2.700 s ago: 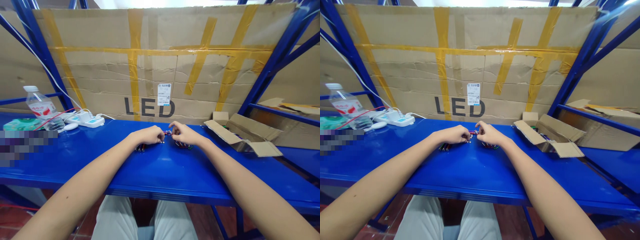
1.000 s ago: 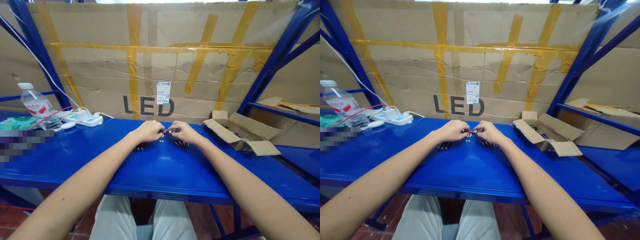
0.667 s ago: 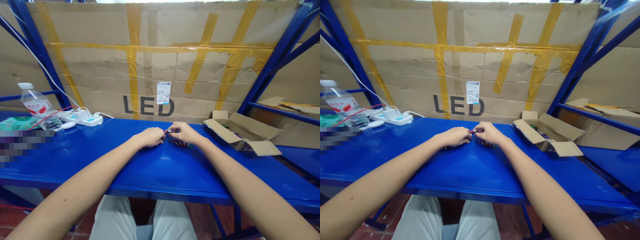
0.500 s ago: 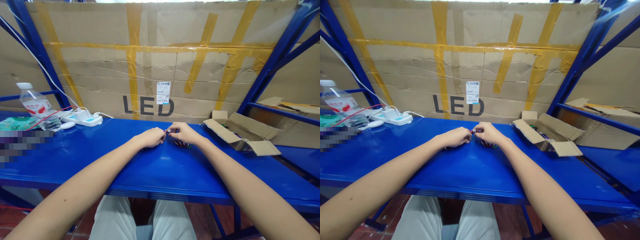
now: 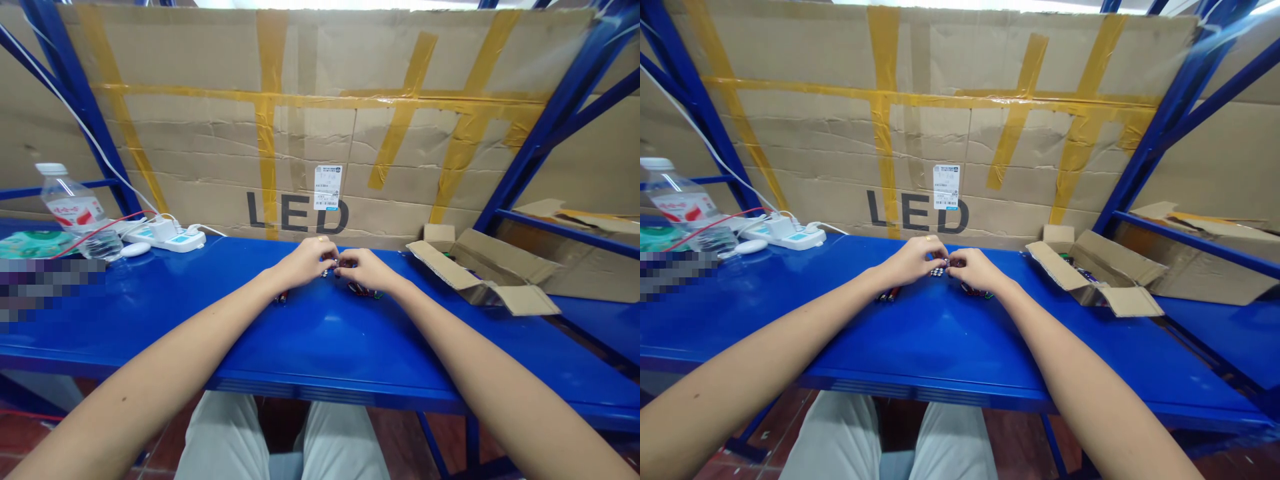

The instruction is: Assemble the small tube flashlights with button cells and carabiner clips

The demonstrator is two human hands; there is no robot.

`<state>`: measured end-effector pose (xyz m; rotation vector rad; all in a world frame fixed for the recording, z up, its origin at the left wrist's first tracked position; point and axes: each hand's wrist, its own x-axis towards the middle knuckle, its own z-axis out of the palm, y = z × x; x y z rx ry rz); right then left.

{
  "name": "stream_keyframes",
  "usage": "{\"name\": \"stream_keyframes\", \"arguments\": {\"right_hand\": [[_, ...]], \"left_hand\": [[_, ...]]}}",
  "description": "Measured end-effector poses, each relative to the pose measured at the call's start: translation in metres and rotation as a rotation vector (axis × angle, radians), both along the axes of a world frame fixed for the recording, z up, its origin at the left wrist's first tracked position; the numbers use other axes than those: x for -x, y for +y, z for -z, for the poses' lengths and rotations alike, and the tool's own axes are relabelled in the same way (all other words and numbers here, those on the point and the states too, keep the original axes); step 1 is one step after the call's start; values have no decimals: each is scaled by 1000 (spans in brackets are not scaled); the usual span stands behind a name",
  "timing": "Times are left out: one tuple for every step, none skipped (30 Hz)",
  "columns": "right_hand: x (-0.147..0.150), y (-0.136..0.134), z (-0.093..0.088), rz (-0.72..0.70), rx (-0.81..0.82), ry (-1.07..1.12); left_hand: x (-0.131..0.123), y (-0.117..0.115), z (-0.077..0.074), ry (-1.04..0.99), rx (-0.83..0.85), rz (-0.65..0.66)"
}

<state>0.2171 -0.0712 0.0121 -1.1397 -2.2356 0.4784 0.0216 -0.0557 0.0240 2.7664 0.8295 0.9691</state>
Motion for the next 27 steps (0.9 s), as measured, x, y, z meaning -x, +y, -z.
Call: {"name": "stream_keyframes", "arguments": {"right_hand": [[0, 0, -1, -11, -9, 15], [0, 0, -1, -20, -18, 26], [0, 0, -1, -25, -21, 33], [0, 0, -1, -25, -20, 36], [-1, 0, -1, -18, -16, 37], [-1, 1, 0, -8, -13, 34], [-1, 2, 1, 4, -14, 28], [-2, 2, 1, 13, -18, 21], [-2, 3, 2, 20, -26, 15], [-2, 3, 3, 20, -34, 13], [-1, 3, 3, 13, -40, 15], [-1, 3, 3, -3, -45, 23], [0, 2, 3, -25, -47, 35], [1, 1, 3, -43, -45, 52], [2, 0, 2, -55, -33, 73], [2, 0, 1, -58, -10, 100], [3, -1, 1, -51, 24, 131], [3, -2, 0, -39, 65, 162], [3, -2, -1, -26, 106, 190], [3, -2, -1, -14, 143, 210], [2, -2, -1, -4, 168, 218], [2, -2, -2, 8, 177, 217], [1, -2, -1, 17, 173, 209], [1, -1, -1, 23, 158, 196], [0, -1, -1, 24, 140, 181], [0, 0, 0, 20, 123, 163], [0, 0, 0, 13, 111, 145]], "left_hand": [[-1, -1, 1, 9, 14, 15], [-2, -2, 3, 14, 25, 19], [-3, -3, 4, 14, 27, 18], [-4, -3, 4, 8, 23, 15], [-4, -3, 4, -2, 13, 14], [-3, -2, 3, -18, -1, 16], [-3, -2, 3, -42, -16, 19], [-2, -2, 2, -71, -30, 22], [-2, -1, 1, -101, -41, 25], [-1, -1, 0, -129, -51, 29], [-1, -1, 0, -149, -61, 39], [-1, -1, 1, -158, -67, 56], [-2, -2, 2, -157, -71, 75], [-2, -2, 3, -148, -70, 94], [-3, -2, 5, -136, -68, 110], [-4, -2, 7, -122, -66, 122], [-4, -2, 8, -110, -68, 132], [-5, -3, 9, -100, -78, 136], [-5, -3, 9, -91, -94, 136], [-4, -3, 8, -84, -113, 131], [-4, -3, 7, -82, -133, 115], [-2, -3, 4, -81, -151, 87], [1, -3, 1, -78, -166, 50], [4, -2, -3, -69, -177, 4], [9, 0, -7, -46, -184, -42], [14, 2, -12, 5, -184, -87], [20, 4, -16, 93, -165, -125]]}}
